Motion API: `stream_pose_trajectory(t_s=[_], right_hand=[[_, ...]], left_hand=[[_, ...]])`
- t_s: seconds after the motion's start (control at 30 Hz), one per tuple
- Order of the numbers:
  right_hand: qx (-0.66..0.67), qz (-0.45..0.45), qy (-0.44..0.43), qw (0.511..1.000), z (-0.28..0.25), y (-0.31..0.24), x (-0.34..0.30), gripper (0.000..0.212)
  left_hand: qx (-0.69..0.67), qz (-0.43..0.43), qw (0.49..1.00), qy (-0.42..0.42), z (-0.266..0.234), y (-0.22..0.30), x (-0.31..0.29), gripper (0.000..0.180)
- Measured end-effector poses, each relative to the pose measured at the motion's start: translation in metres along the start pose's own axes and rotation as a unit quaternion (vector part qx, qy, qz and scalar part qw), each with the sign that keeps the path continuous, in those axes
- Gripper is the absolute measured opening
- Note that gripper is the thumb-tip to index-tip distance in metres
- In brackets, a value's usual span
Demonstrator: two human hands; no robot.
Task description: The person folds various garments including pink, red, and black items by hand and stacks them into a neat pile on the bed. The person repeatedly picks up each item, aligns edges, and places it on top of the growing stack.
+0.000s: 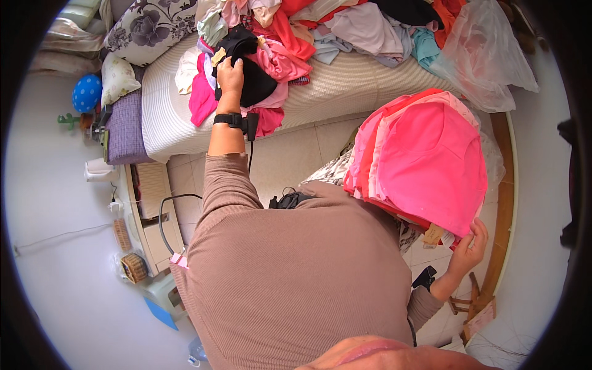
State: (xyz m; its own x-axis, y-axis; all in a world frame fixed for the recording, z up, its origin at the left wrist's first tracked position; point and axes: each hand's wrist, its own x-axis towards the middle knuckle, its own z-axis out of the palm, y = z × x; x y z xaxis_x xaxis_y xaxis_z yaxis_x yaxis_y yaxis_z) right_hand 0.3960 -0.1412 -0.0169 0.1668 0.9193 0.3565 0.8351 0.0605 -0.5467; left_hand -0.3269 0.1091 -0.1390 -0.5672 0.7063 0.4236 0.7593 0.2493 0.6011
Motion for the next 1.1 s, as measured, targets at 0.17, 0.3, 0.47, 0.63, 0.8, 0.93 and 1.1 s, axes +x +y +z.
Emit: stream_pose_trajectory(t_s=[0.17, 0.3, 0.47, 0.63, 0.8, 0.93, 1.1], right_hand=[[0.032, -0.012, -0.002, 0.999, 0.005, -0.005, 0.0, 0.027], [0.026, -0.009, -0.005, 1.0, 0.008, -0.011, 0.001, 0.027], [0.054, -0.001, -0.009, 0.999, 0.01, -0.016, 0.002, 0.026], [0.058, 0.01, -0.015, 0.998, 0.011, -0.018, 0.003, 0.025], [0.06, 0.007, -0.016, 0.998, 0.012, -0.024, 0.008, 0.025], [0.046, -0.013, -0.016, 0.999, 0.012, -0.029, 0.012, 0.025], [0.038, -0.003, -0.015, 0.999, 0.01, -0.032, 0.008, 0.023]], left_hand=[[-0.354, -0.147, 0.922, -0.059, -0.01, 0.003, -0.004, 0.035], [-0.263, -0.129, 0.944, -0.15, -0.019, 0.011, -0.011, 0.024], [-0.14, 0.021, 0.948, -0.285, -0.026, 0.035, -0.021, 0.021], [-0.058, -0.035, 0.911, -0.408, -0.041, 0.06, -0.002, 0.025], [0.024, 0.086, 0.995, -0.045, -0.019, 0.087, 0.049, 0.031], [0.16, -0.083, 0.982, -0.062, 0.012, 0.11, 0.09, 0.059], [0.25, -0.202, 0.928, -0.187, 0.034, 0.115, 0.1, 0.068]])
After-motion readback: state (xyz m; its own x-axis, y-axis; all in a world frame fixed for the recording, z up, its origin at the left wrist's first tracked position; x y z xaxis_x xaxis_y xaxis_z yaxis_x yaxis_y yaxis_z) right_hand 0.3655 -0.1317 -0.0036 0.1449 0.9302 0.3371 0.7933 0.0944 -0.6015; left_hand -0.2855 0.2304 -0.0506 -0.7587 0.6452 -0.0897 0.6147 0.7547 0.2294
